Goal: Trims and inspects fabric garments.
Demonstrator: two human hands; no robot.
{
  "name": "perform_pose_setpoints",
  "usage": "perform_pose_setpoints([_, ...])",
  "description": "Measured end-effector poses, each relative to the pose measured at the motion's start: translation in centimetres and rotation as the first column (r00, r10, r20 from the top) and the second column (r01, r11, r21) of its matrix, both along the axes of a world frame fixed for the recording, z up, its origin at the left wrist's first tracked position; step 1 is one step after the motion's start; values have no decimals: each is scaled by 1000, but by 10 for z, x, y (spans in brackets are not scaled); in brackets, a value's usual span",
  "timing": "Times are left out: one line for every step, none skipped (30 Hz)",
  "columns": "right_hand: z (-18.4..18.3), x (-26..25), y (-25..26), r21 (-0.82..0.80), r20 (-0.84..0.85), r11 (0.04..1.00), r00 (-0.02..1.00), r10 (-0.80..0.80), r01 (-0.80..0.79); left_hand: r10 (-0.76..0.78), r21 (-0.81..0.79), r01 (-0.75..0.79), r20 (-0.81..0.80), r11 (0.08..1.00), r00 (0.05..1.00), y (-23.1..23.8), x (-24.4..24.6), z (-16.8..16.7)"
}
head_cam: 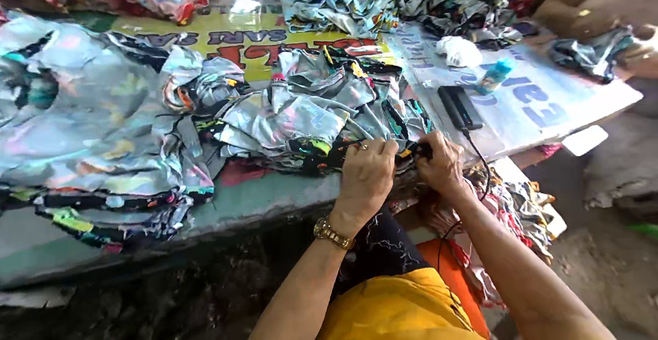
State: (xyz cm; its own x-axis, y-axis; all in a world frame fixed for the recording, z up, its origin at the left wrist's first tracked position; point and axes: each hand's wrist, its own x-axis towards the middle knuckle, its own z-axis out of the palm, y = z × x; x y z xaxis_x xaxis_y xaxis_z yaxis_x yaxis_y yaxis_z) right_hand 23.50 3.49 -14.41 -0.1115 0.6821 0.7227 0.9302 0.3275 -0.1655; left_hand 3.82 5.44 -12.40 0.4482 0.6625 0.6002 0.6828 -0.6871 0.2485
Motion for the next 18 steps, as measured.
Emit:
perform_pose_setpoints([0,-1,0,-15,0,1000,1000,-12,12,-12,-22,12,1,1000,1000,0,-2,-1])
perform_pose_setpoints([1,-2,0,-21,-2,1000,1000,-15,15,-24,-49,24,1,999,1000,0,-4,-1])
perform_pose_setpoints([2,-3,1,-17,-9,1000,1000,-10,9,-35,-72,34,-4,997,999,-1,-6,0])
perform_pose_setpoints([3,-5,2,-7,-21,1000,1000,-5,5,-42,-94,40,-19,995,999,-2,-8,2])
perform_pose_setpoints([3,-5,3,4,-34,1000,999,3,-3,-44,-106,40,-38,994,998,-5,-10,4])
perform_pose_setpoints([3,-5,4,16,-37,1000,999,9,-9,-39,-106,34,-45,994,998,-6,-11,6])
perform_pose_setpoints([2,-5,6,25,-34,1000,999,16,-15,-24,-97,20,-47,995,999,-7,-12,6])
perform_pose_setpoints([2,-5,7,19,-32,1000,999,18,-18,-4,-94,-1,-59,996,998,-8,-12,6])
perform_pose_setpoints([3,-6,7,6,-33,1000,999,16,-16,15,-99,-23,-71,995,997,-7,-12,6])
perform_pose_setpoints([4,-6,8,-6,-33,1000,999,12,-12,32,-110,-41,-82,993,996,-6,-11,7])
perform_pose_setpoints([5,-6,8,-14,-35,1000,999,15,-15,48,-112,-58,-93,992,995,-5,-10,7])
perform_pose_setpoints([6,-6,7,-21,-39,999,999,27,-27,63,-111,-75,-109,991,992,-5,-10,6])
perform_pose_setpoints([6,-6,5,-28,-44,999,998,44,-45,77,-97,-90,-124,991,989,-6,-11,6])
perform_pose_setpoints([7,-5,3,-43,-54,996,996,71,-74,83,-79,-93,-126,993,989,-6,-13,5])
perform_pose_setpoints([8,-5,0,-61,-67,992,993,102,-106,82,-70,-91,-125,993,989,-8,-17,5])
perform_pose_setpoints([8,-7,-4,-84,-82,986,988,134,-141,81,-73,-90,-124,993,989,-11,-22,6])
perform_pose_setpoints([9,-8,-8,-102,-92,979,981,169,-178,86,-77,-95,-115,992,990,-15,-29,6])
perform_pose_setpoints([11,-10,-10,-108,-101,969,972,211,-221,92,-76,-99,-95,992,991,-19,-35,5])
